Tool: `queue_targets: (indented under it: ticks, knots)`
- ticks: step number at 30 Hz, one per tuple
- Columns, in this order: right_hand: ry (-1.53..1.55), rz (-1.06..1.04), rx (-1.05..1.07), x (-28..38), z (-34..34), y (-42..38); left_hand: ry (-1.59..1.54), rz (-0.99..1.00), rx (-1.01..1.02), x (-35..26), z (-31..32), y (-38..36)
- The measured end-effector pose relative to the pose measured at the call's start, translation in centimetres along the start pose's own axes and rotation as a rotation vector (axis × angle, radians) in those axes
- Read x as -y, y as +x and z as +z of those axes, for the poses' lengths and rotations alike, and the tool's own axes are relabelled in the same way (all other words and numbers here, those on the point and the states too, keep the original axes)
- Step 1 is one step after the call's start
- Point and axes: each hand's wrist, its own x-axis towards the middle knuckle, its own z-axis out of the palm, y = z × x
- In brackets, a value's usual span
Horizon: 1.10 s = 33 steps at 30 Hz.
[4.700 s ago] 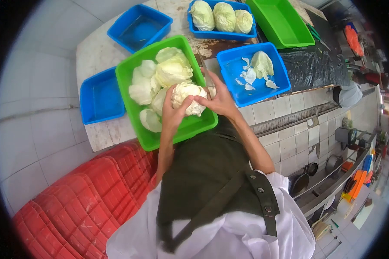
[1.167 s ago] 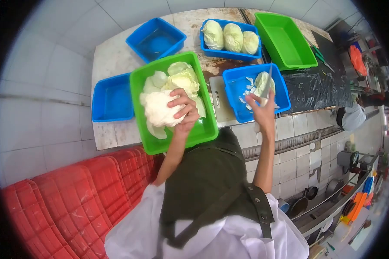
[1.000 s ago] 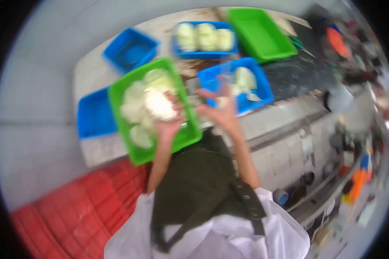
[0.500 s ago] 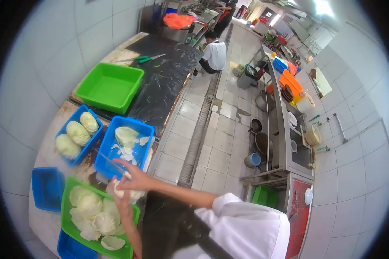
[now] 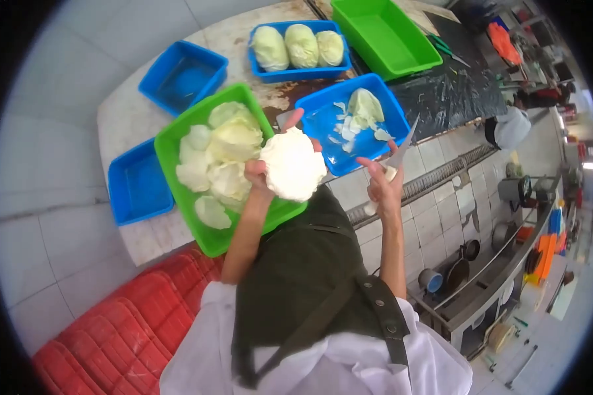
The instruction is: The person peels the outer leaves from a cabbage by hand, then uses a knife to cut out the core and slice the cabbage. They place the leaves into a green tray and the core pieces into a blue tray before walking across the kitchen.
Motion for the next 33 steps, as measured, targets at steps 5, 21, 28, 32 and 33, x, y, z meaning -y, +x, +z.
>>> queue_targets:
  ticks: [5, 21, 28, 32, 33]
  knots:
    - [-0.038, -0.16, 0.188, -0.3, 3.8, -0.8, -0.098, -0.04, -0.012, 0.4, -0.5, -0.8]
    - [-0.102, -0.283, 0.214, -2.0, 6.9, 1.1, 0.655, -0.085, -0.421, 1.9, 0.1, -2.1]
    - [-0.219, -0.297, 0.26, -3.6, 6.0, 1.8, 0.551, -0.051, -0.369, 2.3, -1.3, -3.1]
    - [-0.09, -0.223, 0.274, -2.8, 6.3, 1.5, 0.523, -0.026, -0.406, 2.8, -0.7, -2.9]
    - [-0.234, -0.077, 0.196, -2.2, 6.1, 1.5, 0.517, -0.02, -0.554, 3.4, -0.3, -2.7]
